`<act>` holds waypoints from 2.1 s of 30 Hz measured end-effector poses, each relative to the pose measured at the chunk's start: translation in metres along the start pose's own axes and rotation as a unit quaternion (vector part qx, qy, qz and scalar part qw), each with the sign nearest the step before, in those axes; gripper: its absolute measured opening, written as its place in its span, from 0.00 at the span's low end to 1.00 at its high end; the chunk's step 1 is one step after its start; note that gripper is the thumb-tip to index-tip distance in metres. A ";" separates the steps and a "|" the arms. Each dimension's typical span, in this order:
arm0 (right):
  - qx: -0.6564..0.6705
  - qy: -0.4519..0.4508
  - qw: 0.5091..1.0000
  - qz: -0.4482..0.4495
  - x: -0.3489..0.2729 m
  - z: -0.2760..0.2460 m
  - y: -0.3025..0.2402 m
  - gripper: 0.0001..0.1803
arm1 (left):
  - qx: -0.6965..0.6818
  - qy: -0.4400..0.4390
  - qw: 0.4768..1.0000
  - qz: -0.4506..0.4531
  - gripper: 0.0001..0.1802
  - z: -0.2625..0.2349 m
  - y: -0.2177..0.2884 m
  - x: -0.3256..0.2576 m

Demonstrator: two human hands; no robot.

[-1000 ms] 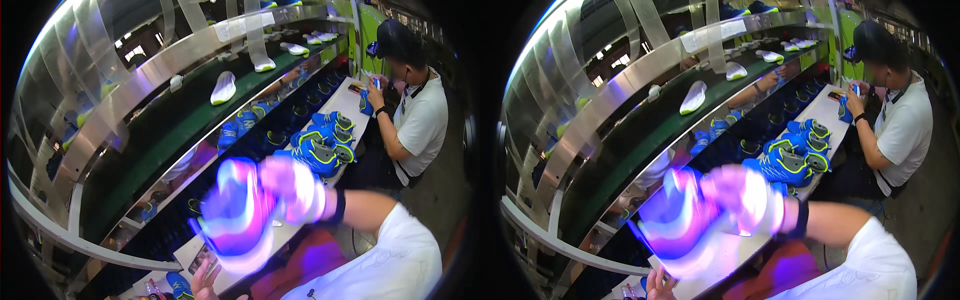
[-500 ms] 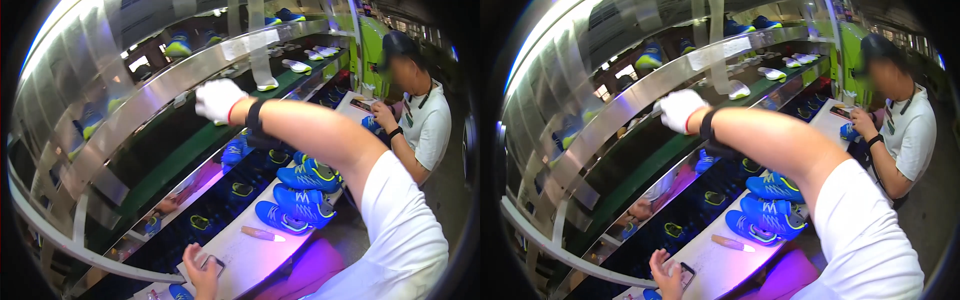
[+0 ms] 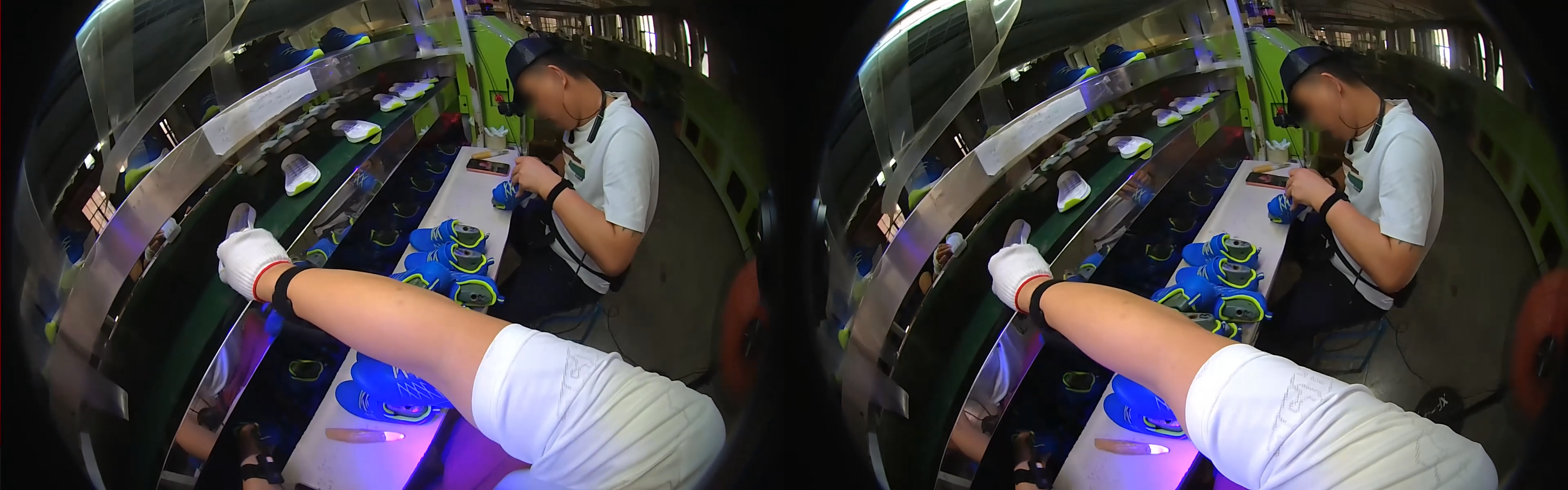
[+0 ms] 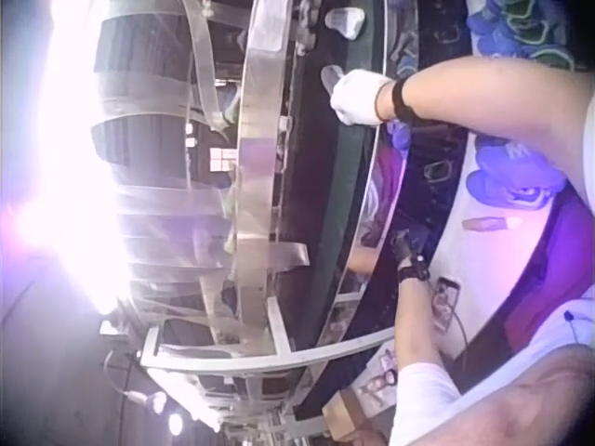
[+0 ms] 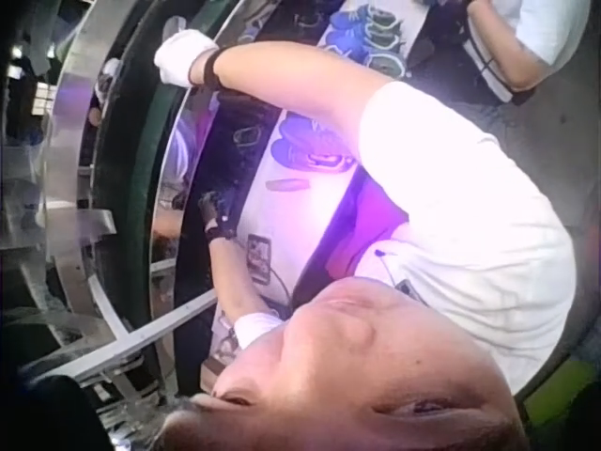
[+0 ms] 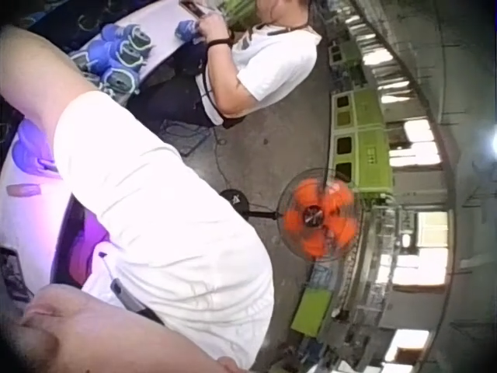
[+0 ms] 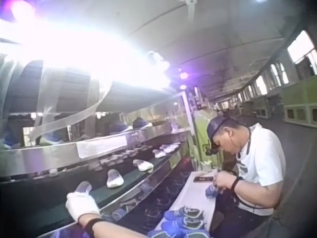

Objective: Inspecting and cleaning shoe components on a production line.

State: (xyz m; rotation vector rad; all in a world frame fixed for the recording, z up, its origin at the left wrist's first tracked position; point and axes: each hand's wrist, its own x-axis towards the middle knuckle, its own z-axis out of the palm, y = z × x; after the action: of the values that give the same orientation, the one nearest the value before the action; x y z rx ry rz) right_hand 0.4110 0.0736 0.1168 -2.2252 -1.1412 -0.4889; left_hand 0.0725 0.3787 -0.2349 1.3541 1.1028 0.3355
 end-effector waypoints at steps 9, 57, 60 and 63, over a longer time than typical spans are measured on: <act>0.038 0.038 0.986 -0.160 -0.036 -0.020 0.000 0.15 | -0.326 -0.230 0.911 -0.106 0.33 0.115 0.029 -0.343; 0.706 -0.137 0.692 0.062 -0.451 -0.019 -0.058 0.19 | -0.101 -0.044 0.918 0.380 0.22 0.160 -0.054 -0.486; 0.686 -0.146 0.710 0.057 -0.450 -0.025 -0.057 0.18 | -0.110 -0.057 0.909 0.398 0.23 0.156 -0.054 -0.485; 0.645 -0.170 0.744 0.048 -0.453 -0.024 -0.053 0.18 | -0.088 -0.056 0.913 0.393 0.26 0.149 -0.049 -0.485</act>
State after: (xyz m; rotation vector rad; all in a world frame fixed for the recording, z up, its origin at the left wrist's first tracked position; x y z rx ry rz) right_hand 0.1096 -0.1928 -0.0998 -1.0827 -0.9973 0.6619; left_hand -0.0692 -0.0891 -0.0922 1.5847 0.3697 0.9075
